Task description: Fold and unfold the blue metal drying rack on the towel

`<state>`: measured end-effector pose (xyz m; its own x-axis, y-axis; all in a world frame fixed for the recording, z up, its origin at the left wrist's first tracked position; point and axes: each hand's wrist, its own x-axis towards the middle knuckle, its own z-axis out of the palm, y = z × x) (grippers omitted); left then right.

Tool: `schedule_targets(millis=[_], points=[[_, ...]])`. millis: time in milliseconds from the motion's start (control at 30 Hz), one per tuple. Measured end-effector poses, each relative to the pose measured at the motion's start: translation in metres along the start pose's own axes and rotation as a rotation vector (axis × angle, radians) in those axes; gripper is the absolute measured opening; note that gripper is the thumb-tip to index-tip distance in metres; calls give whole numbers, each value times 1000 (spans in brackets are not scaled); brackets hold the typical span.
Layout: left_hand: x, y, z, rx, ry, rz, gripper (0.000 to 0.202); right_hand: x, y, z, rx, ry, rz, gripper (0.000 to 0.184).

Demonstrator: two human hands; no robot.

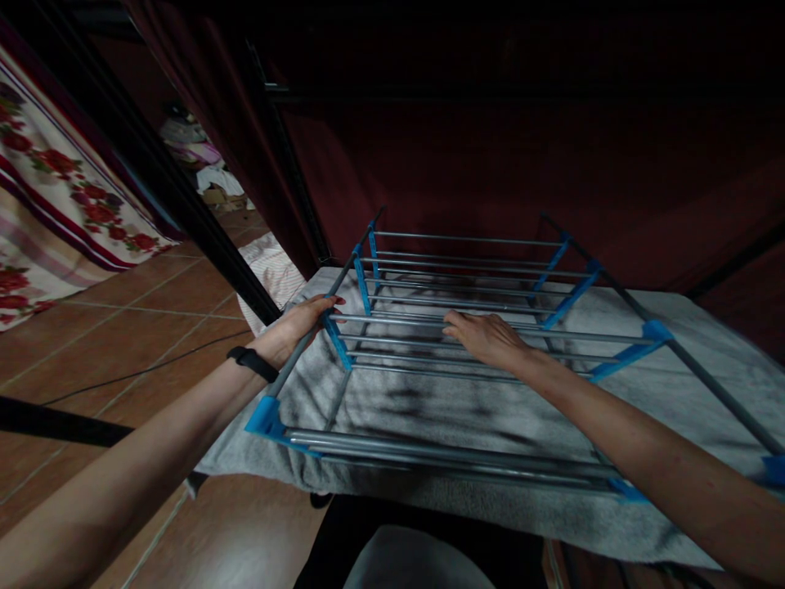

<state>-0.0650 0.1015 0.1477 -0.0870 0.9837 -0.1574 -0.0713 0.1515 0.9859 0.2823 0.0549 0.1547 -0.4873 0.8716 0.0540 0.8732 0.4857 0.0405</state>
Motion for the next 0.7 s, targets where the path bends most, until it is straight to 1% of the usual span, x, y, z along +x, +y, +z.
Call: schedule_targets(millis=[200, 433, 533, 700], points=[[-2, 2, 2, -10, -5, 6, 17, 0, 0, 2, 21, 28, -7, 20], [7, -6, -7, 0, -27, 4, 21, 0, 2, 3, 24, 48, -26, 22], [7, -6, -7, -3, -28, 13, 21, 1, 2, 4, 10, 49, -31, 22], [-4, 4, 1, -46, -23, -86, 19, 2, 1, 5, 6, 72, -28, 22]])
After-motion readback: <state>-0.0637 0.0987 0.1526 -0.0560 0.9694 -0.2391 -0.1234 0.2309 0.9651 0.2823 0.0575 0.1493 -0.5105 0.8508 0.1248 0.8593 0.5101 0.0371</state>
